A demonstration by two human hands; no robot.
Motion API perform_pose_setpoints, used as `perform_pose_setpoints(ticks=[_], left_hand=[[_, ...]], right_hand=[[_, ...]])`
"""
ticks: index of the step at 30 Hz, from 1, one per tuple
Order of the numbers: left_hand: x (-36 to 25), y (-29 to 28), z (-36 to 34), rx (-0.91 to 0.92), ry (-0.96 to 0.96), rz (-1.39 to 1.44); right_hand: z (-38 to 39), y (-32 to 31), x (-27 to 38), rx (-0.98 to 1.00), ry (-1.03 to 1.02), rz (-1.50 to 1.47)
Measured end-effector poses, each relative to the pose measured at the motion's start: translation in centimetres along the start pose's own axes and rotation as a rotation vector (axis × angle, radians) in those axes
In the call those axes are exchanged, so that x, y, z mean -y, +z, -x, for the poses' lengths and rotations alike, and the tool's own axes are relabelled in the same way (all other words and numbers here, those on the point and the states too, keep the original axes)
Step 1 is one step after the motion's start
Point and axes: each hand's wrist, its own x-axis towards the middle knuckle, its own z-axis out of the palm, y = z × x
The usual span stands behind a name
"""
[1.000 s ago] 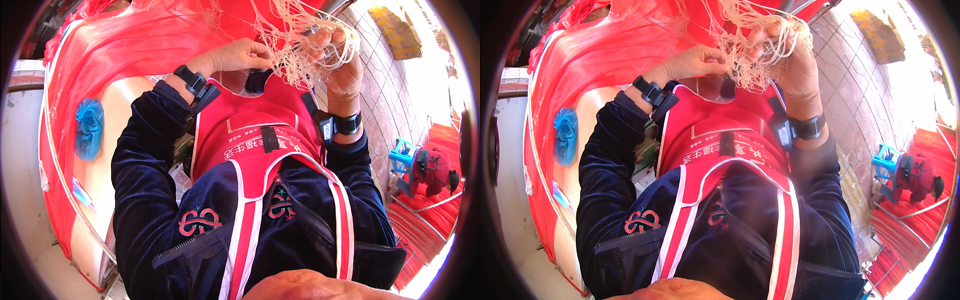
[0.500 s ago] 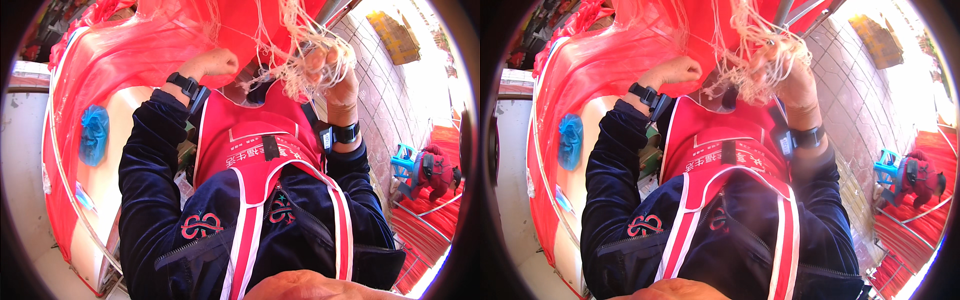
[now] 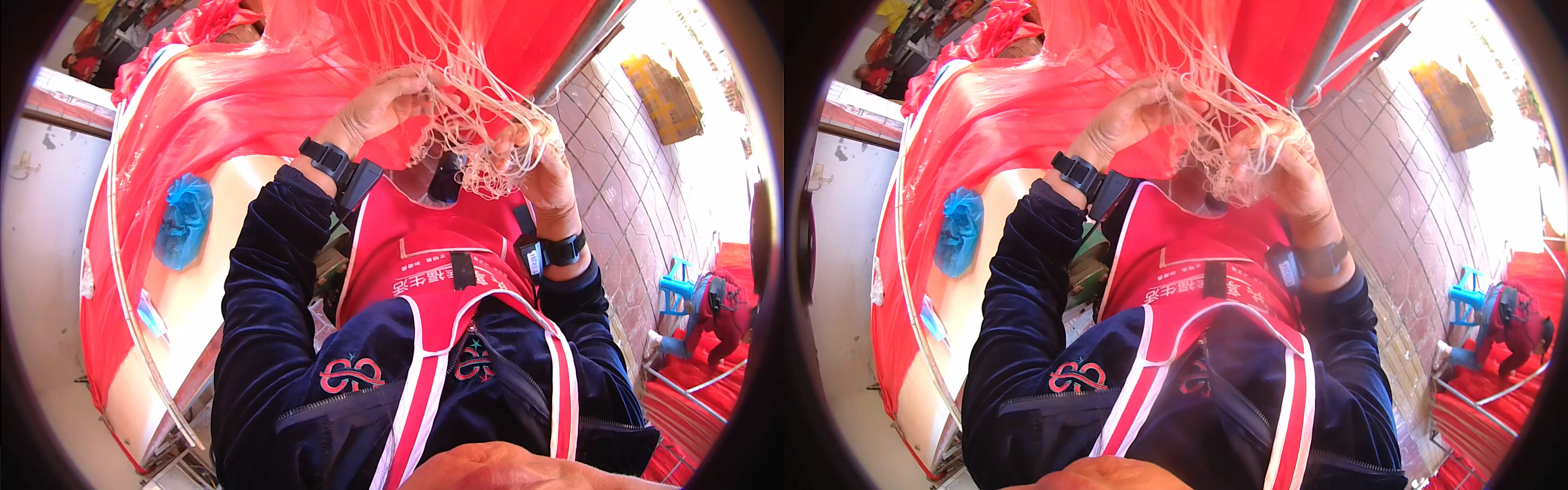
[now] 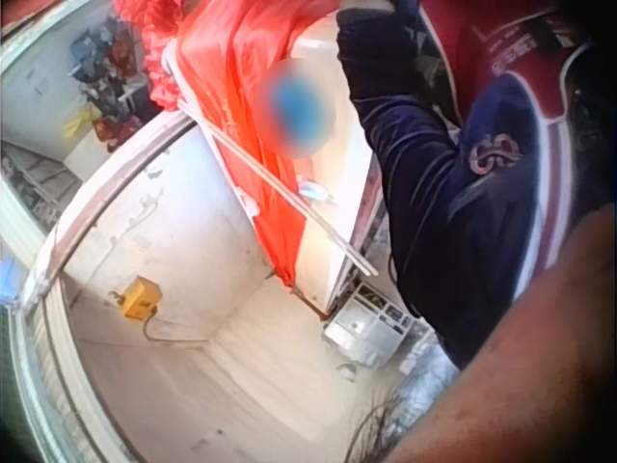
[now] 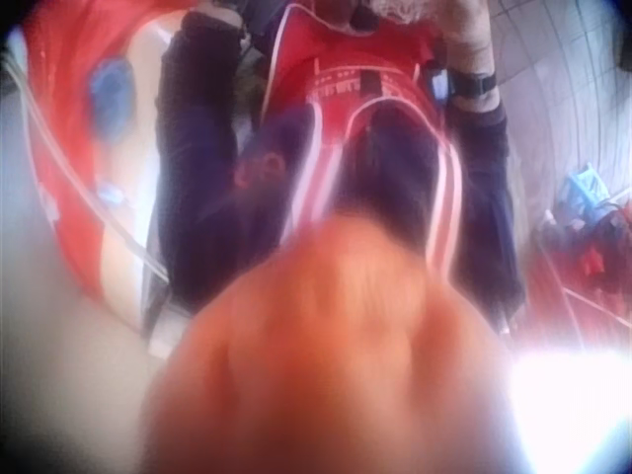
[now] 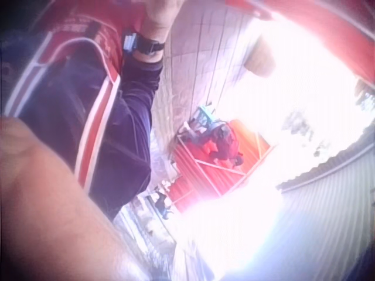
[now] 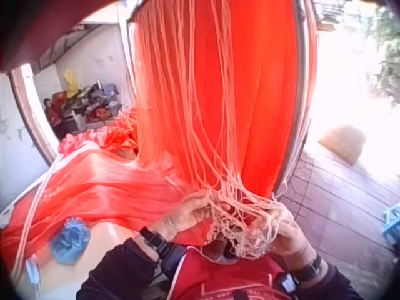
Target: The person repairs a red fishing net by hand. They untangle and re-knot sections of the netting, repeatedly pulling and adjusting the mesh to restore its structure.
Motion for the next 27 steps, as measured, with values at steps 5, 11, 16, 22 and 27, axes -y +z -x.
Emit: perform_pose_setpoints(ticks=[5, 11, 16, 22, 27], left_hand=[[-2.8, -1.0, 0.7, 0.049, 0.175, -0.006], [-3.7, -1.9, 1.6, -0.204, 0.106, -0.14], [-4.0, -3.0, 1.7, -0.088, 0.114, -0.258], [-3.7, -4.6, 1.8, -0.262, -0.048, -0.398], [-2.6, -4.2, 2.1, -0.391, -0.305, -0.834]], right_hand=[[-0.6, -0.2, 0.4, 0.014, -0.051, 0.026], [-1.5, 0.1, 0.4, -0.268, -0.075, -0.128], [-1.3, 0.0, 0.5, 0.014, -0.047, 0.007], [-1.4, -1.0, 0.7, 0.043, -0.099, 0.028], [-1.2, -1.3, 0.8, -0.064, -0.108, 0.015]])
